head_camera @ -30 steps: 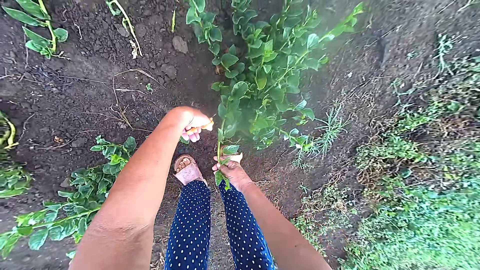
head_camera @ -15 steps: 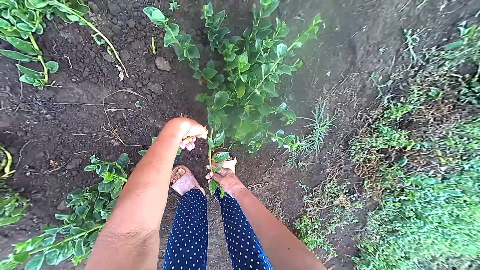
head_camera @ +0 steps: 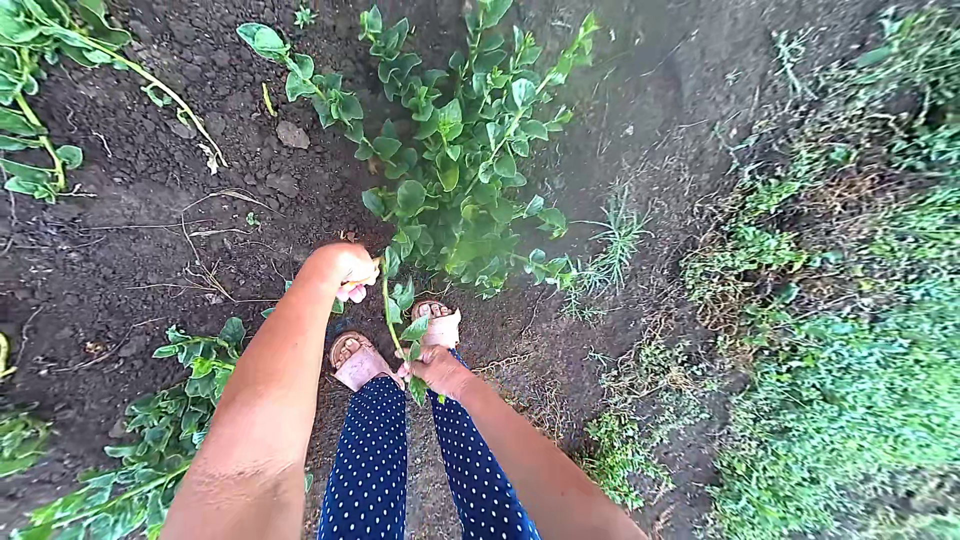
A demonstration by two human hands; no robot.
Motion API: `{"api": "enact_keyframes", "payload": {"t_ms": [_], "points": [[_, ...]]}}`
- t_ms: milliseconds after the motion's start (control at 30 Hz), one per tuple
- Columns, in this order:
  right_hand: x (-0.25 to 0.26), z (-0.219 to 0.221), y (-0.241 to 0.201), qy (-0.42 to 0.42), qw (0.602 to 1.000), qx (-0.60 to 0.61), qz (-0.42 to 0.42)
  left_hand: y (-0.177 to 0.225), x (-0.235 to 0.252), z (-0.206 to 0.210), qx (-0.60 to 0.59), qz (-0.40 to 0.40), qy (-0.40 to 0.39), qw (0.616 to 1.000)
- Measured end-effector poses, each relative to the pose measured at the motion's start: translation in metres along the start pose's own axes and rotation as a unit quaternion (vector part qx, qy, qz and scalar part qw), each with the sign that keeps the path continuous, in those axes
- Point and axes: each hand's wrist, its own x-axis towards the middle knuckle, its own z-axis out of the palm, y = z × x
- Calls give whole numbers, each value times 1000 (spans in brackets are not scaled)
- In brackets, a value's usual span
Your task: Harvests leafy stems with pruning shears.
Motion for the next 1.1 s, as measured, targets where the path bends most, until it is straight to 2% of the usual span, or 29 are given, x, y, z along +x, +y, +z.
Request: {"api": "enact_keyframes", "payload": {"t_ms": [100, 167, 267, 367, 467, 567, 633, 733, 800, 867, 900, 1000, 1033, 1100], "points": [[-37, 12, 5, 5, 988, 155, 3, -40, -5, 20, -44, 36, 44, 997], [-75, 19, 4, -5, 955, 298, 9, -77, -15, 35, -89, 49, 56, 993], [-126, 17, 13, -15, 886, 460, -48, -119, -41, 53, -92, 51, 91, 990], [-147, 6, 23, -59, 791, 596, -127, -125, -86, 50, -95, 51, 177, 978], [-147, -24, 33, -154, 709, 668, -163, -79, -121, 32, -126, 92, 269, 951], [-150, -58, 47, -252, 679, 668, -168, 6, -124, 23, -164, 147, 325, 920], [-151, -98, 38, -241, 685, 673, -140, 74, -107, 13, -228, 186, 352, 888], [-160, -153, 16, -85, 701, 696, -129, 171, -67, 0, -291, 212, 380, 852], [-168, -181, 23, -92, 689, 711, -108, 224, -52, -15, -314, 204, 393, 840], [-181, -201, 20, -126, 726, 674, -57, 268, -42, -36, -307, 185, 397, 845], [-183, -211, 18, -141, 743, 653, -49, 285, -34, -45, -285, 172, 401, 853], [-173, -236, 24, -192, 747, 628, -104, 319, -15, -61, -210, 122, 412, 878], [-170, -241, 29, -189, 747, 625, -127, 320, -12, -60, -200, 114, 419, 879], [-167, -244, 34, -141, 750, 627, -154, 297, -16, -38, -228, 149, 430, 861]]}}
